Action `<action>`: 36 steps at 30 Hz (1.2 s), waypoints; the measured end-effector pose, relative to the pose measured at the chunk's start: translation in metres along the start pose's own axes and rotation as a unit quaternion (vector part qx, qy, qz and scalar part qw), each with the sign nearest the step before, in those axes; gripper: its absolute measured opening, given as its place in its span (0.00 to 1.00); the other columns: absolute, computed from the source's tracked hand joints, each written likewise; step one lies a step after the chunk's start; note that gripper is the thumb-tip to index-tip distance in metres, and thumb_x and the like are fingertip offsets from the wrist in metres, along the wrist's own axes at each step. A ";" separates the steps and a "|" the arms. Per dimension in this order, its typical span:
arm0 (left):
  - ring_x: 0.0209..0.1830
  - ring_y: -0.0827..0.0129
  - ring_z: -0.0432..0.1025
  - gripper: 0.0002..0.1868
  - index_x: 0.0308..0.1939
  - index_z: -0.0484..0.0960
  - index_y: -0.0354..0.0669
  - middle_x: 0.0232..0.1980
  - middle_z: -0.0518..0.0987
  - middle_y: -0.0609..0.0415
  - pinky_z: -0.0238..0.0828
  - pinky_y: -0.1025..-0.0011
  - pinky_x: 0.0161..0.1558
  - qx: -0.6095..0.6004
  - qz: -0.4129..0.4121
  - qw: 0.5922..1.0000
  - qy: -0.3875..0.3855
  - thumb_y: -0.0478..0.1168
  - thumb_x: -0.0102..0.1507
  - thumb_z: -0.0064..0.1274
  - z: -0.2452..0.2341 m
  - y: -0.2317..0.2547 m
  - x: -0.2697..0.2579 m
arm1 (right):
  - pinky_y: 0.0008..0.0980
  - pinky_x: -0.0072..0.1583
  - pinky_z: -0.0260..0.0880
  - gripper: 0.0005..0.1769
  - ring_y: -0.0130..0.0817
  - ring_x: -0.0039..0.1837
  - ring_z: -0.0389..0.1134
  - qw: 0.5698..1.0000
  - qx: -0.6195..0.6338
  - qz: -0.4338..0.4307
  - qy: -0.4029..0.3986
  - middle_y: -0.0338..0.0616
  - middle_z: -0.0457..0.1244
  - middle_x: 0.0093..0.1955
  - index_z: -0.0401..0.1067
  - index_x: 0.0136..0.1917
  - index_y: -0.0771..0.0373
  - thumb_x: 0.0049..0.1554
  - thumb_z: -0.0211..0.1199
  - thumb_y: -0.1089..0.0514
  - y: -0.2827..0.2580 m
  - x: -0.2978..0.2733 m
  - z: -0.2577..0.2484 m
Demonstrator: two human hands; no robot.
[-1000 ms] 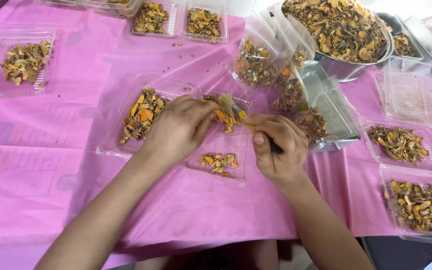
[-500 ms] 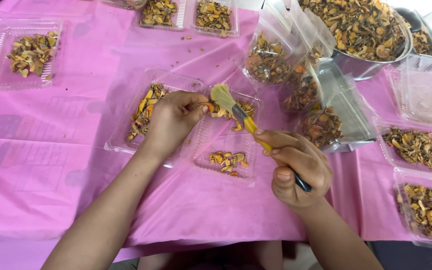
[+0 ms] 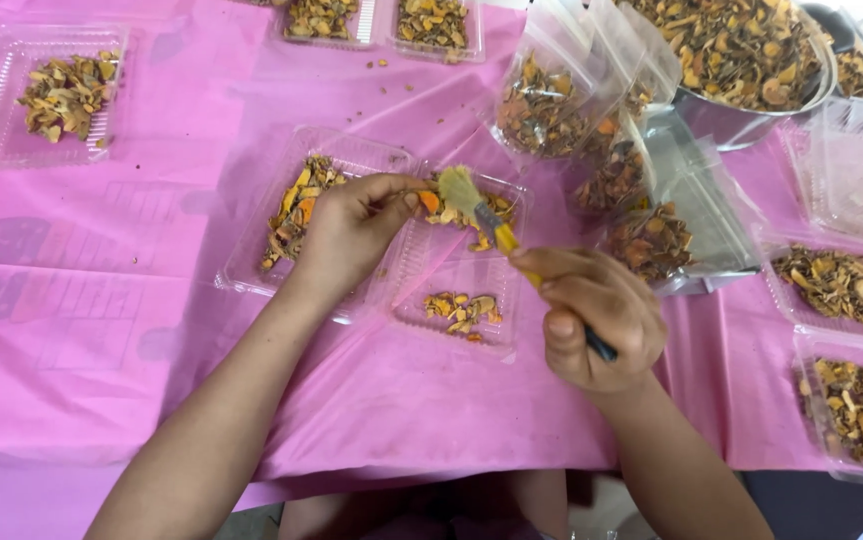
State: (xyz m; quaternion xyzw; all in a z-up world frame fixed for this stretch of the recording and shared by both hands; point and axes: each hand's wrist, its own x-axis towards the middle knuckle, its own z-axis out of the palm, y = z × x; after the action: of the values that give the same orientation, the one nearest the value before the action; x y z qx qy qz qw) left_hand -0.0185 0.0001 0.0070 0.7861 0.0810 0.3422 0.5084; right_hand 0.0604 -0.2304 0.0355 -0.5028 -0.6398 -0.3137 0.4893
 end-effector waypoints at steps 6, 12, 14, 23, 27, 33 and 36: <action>0.27 0.81 0.70 0.10 0.49 0.87 0.48 0.27 0.82 0.59 0.66 0.81 0.33 -0.067 0.013 0.996 -0.065 0.35 0.67 0.55 -0.005 0.008 -0.003 | 0.29 0.33 0.66 0.22 0.40 0.33 0.71 0.986 0.041 0.114 0.114 0.53 0.66 0.33 0.64 0.44 0.66 0.71 0.51 0.46 -0.004 0.008 -0.025; 0.28 0.81 0.71 0.10 0.54 0.84 0.43 0.30 0.80 0.60 0.69 0.81 0.34 -0.059 0.096 0.984 -0.138 0.35 0.69 0.54 -0.004 0.047 -0.023 | 0.26 0.30 0.62 0.10 0.27 0.25 0.58 0.893 0.243 0.378 0.029 0.41 0.57 0.26 0.65 0.50 0.63 0.68 0.53 0.53 -0.012 0.020 -0.030; 0.30 0.79 0.75 0.10 0.54 0.83 0.44 0.32 0.81 0.59 0.74 0.80 0.38 -0.036 0.164 0.975 -0.146 0.35 0.69 0.54 -0.002 0.064 -0.026 | 0.20 0.33 0.60 0.10 0.21 0.25 0.59 0.858 0.261 0.441 -0.039 0.35 0.59 0.25 0.71 0.53 0.65 0.66 0.55 0.57 -0.006 0.022 -0.026; 0.39 0.62 0.75 0.15 0.63 0.75 0.39 0.40 0.80 0.52 0.72 0.64 0.48 0.098 0.274 0.946 -0.145 0.38 0.73 0.45 -0.033 0.105 -0.067 | 0.21 0.37 0.55 0.11 0.23 0.23 0.55 0.789 0.393 0.467 -0.075 0.39 0.57 0.21 0.74 0.51 0.66 0.64 0.61 0.55 -0.005 0.013 -0.018; 0.31 0.74 0.79 0.15 0.58 0.80 0.53 0.40 0.85 0.60 0.74 0.75 0.36 0.065 0.114 0.966 -0.220 0.38 0.67 0.50 -0.101 0.104 -0.133 | 0.21 0.32 0.50 0.14 0.25 0.23 0.55 0.795 0.368 0.481 -0.044 0.41 0.57 0.21 0.73 0.46 0.67 0.64 0.60 0.53 0.003 0.015 -0.020; 0.37 0.67 0.67 0.21 0.38 0.65 0.71 0.41 0.68 0.63 0.70 0.61 0.48 0.459 -0.383 0.760 -0.254 0.71 0.51 0.49 -0.195 -0.091 -0.299 | 0.22 0.29 0.50 0.12 0.25 0.23 0.56 0.789 0.340 0.511 -0.014 0.41 0.58 0.22 0.73 0.49 0.66 0.64 0.61 0.53 0.012 0.009 -0.022; 0.67 0.44 0.77 0.42 0.58 0.78 0.75 0.73 0.78 0.57 0.75 0.46 0.71 0.675 0.019 0.736 -0.059 0.74 0.40 0.47 -0.206 -0.004 -0.252 | 0.23 0.29 0.53 0.12 0.26 0.23 0.58 0.799 0.323 0.506 -0.029 0.40 0.59 0.23 0.73 0.49 0.65 0.64 0.60 0.53 0.013 0.010 -0.021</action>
State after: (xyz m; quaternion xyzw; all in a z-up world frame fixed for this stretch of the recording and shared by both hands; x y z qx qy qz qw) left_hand -0.3349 0.0354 -0.0595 0.9430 0.2454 0.1599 -0.1578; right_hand 0.0796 -0.2419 0.0506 -0.5768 -0.3721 0.2185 0.6936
